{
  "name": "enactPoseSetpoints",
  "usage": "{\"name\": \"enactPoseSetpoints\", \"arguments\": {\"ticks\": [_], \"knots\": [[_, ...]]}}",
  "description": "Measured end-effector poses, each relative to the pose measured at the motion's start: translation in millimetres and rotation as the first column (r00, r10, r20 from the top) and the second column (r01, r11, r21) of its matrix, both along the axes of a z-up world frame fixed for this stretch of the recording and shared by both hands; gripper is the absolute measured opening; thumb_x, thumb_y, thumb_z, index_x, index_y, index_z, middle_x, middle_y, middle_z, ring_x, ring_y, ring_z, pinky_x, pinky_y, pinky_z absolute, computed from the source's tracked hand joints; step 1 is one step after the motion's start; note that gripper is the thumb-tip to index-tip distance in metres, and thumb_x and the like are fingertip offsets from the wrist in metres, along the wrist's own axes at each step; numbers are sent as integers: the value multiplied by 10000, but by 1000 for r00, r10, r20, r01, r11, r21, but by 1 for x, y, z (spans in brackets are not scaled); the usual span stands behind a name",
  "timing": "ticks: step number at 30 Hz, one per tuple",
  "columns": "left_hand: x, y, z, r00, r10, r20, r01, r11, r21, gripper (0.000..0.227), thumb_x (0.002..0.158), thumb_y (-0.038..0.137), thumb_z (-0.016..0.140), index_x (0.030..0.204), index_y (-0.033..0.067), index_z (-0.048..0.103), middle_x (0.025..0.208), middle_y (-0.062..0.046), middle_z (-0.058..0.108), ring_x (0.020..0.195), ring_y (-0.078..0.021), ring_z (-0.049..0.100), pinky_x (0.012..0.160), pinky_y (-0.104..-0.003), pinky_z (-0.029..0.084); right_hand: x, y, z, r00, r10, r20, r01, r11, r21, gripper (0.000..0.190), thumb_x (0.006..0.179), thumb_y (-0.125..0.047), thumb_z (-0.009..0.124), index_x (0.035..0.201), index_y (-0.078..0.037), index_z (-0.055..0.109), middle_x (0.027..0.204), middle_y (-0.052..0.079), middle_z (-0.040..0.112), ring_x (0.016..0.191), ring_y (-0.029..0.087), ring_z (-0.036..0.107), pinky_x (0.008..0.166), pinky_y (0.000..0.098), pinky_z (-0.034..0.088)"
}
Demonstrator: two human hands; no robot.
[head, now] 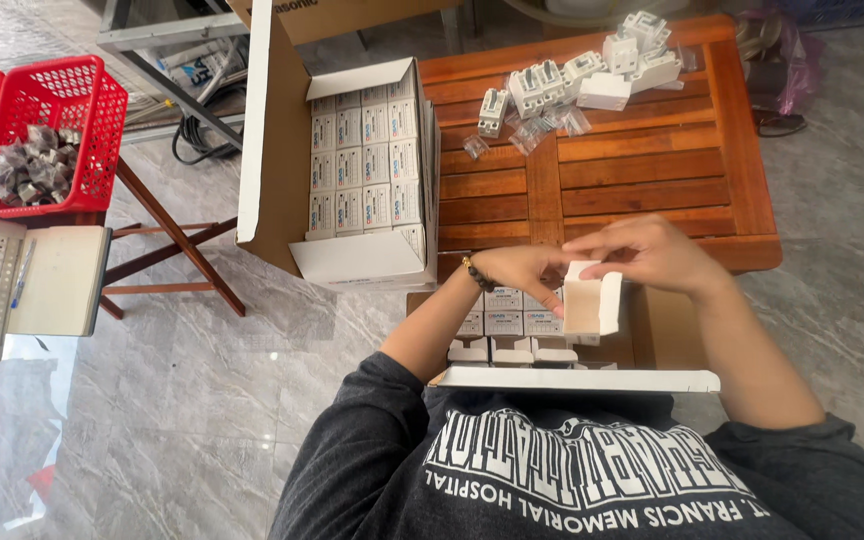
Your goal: The person packs electrical components into boxes by hand, placing one component into a smaller white box and then arranging several boxes into a larger cardboard container.
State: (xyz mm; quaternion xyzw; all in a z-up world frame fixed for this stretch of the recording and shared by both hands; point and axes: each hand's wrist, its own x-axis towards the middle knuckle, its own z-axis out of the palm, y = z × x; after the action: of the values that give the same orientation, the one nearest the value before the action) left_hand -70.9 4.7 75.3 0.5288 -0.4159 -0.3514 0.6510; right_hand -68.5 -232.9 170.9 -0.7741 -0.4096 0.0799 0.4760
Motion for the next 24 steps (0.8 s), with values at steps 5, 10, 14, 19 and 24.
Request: {"name": "enactPoseSetpoints", "arguments": {"ticks": [5,10,14,19,24], "knots": [[8,4,1,990,136,29,-136,991,16,615,846,186,927,1388,86,654,1080,-114,731,821,-145,640,609,-232,597,9,0,-14,970,-110,-217,115,993,9,476,829,-272,825,1270,-101,769,921,130,823,803,227,734,768,373,571],[26,4,-30,802,598,17,-598,801,40,647,863,215,890,1418,70,591,1086,-117,641,927,-180,622,639,-269,656,46,-15,-94,871,-365,-329,410,909,79,500,1193,-360,363,1441,-26,640,1246,190,700,1128,301,670,942,433,534],[27,2,-32,576,812,-89,-791,582,187,648,937,363,842,1450,78,567,1131,-134,654,927,-184,667,597,-279,673,35,11,-92,689,-435,-579,582,809,85,610,1177,-530,384,1472,-27,566,1395,227,613,1198,364,646,922,512,574],[35,-3,-53,367,930,-30,-845,347,408,722,932,451,804,1445,14,543,1094,-186,669,877,-215,730,551,-283,679,36,21,-116,669,-452,-589,530,847,-48,594,980,-128,736,1517,-24,502,1224,298,642,943,311,722,834,435,614],[35,-5,-39,361,933,2,-820,317,477,753,951,335,751,1504,-75,445,1236,-263,627,1002,-281,728,663,-302,693,49,26,-135,649,-492,-581,504,849,-157,534,978,-180,742,1474,-67,577,1211,311,671,956,315,736,836,422,593]]}}
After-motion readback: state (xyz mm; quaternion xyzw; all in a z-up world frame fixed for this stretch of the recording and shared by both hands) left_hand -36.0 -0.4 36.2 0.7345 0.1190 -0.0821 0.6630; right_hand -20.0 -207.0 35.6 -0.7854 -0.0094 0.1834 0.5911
